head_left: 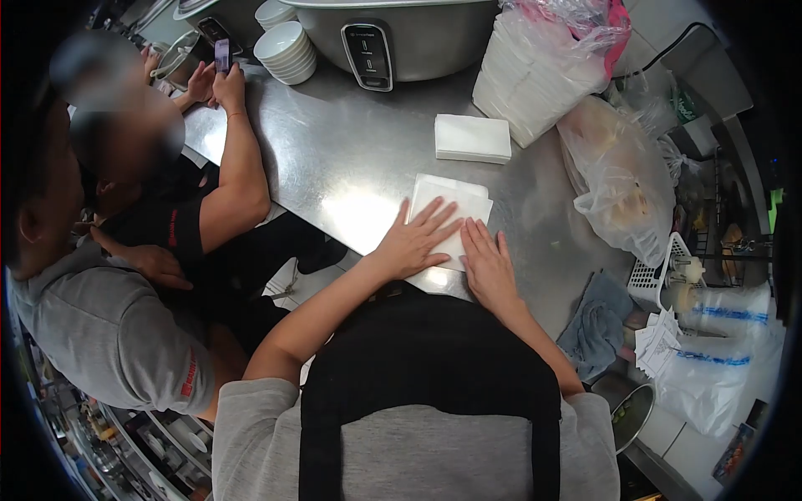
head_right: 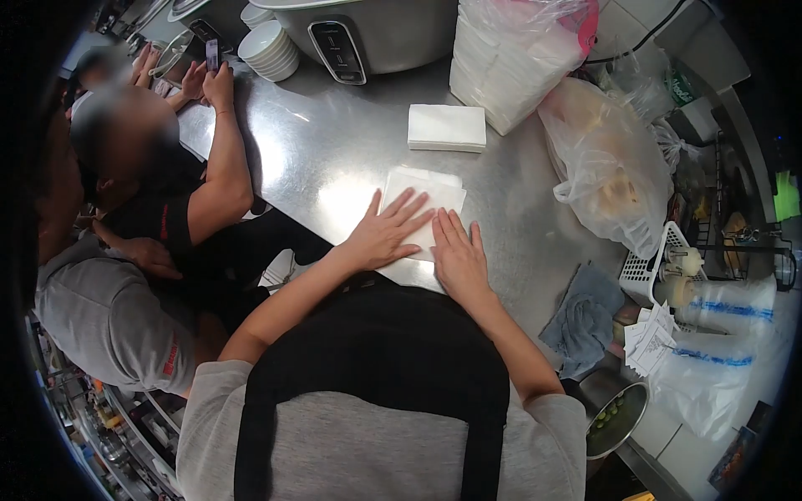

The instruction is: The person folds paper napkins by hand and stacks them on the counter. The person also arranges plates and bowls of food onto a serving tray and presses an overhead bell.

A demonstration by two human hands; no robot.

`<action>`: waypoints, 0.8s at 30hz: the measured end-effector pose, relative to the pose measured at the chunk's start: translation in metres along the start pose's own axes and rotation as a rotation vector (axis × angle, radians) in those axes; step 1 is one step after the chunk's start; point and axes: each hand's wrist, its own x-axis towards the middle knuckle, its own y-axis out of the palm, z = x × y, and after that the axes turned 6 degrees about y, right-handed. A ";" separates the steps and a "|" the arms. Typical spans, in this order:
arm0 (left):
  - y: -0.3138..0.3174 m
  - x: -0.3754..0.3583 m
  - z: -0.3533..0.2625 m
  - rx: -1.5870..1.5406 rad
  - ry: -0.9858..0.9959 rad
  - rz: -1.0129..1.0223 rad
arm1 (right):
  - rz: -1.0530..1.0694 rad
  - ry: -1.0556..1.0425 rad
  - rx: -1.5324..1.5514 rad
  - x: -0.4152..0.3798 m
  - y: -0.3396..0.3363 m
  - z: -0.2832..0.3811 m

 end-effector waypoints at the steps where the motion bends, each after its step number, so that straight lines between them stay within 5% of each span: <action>1: -0.005 -0.007 0.001 -0.023 -0.076 0.002 | -0.004 -0.005 0.001 0.001 0.002 -0.006; 6: -0.007 -0.031 0.003 -0.077 -0.246 -0.099 | -0.257 -0.065 0.129 0.017 0.003 -0.013; 8: -0.014 -0.035 0.004 -0.513 -0.351 -0.437 | -0.271 -0.078 0.117 0.025 0.004 -0.019; 10: -0.022 -0.036 0.009 -0.483 -0.363 -0.511 | -0.280 -0.097 0.106 0.029 0.002 -0.022; 12: -0.037 -0.033 0.011 -1.620 -0.808 -0.346 | -0.336 -0.023 0.217 0.033 -0.010 -0.019; 13: -0.044 -0.029 0.008 -1.821 -0.885 -0.369 | -0.329 -0.029 0.215 0.033 -0.014 -0.016; 19: -0.034 0.010 0.016 -1.623 -0.714 -0.612 | -0.393 -0.284 0.273 0.034 -0.020 -0.014; 21: -0.044 0.024 0.022 -1.528 -0.608 -0.683 | -0.367 0.398 1.287 0.047 -0.016 -0.020; 24: -0.049 0.056 0.034 -1.457 -0.440 -0.694 | -0.257 0.530 1.527 0.082 -0.035 -0.031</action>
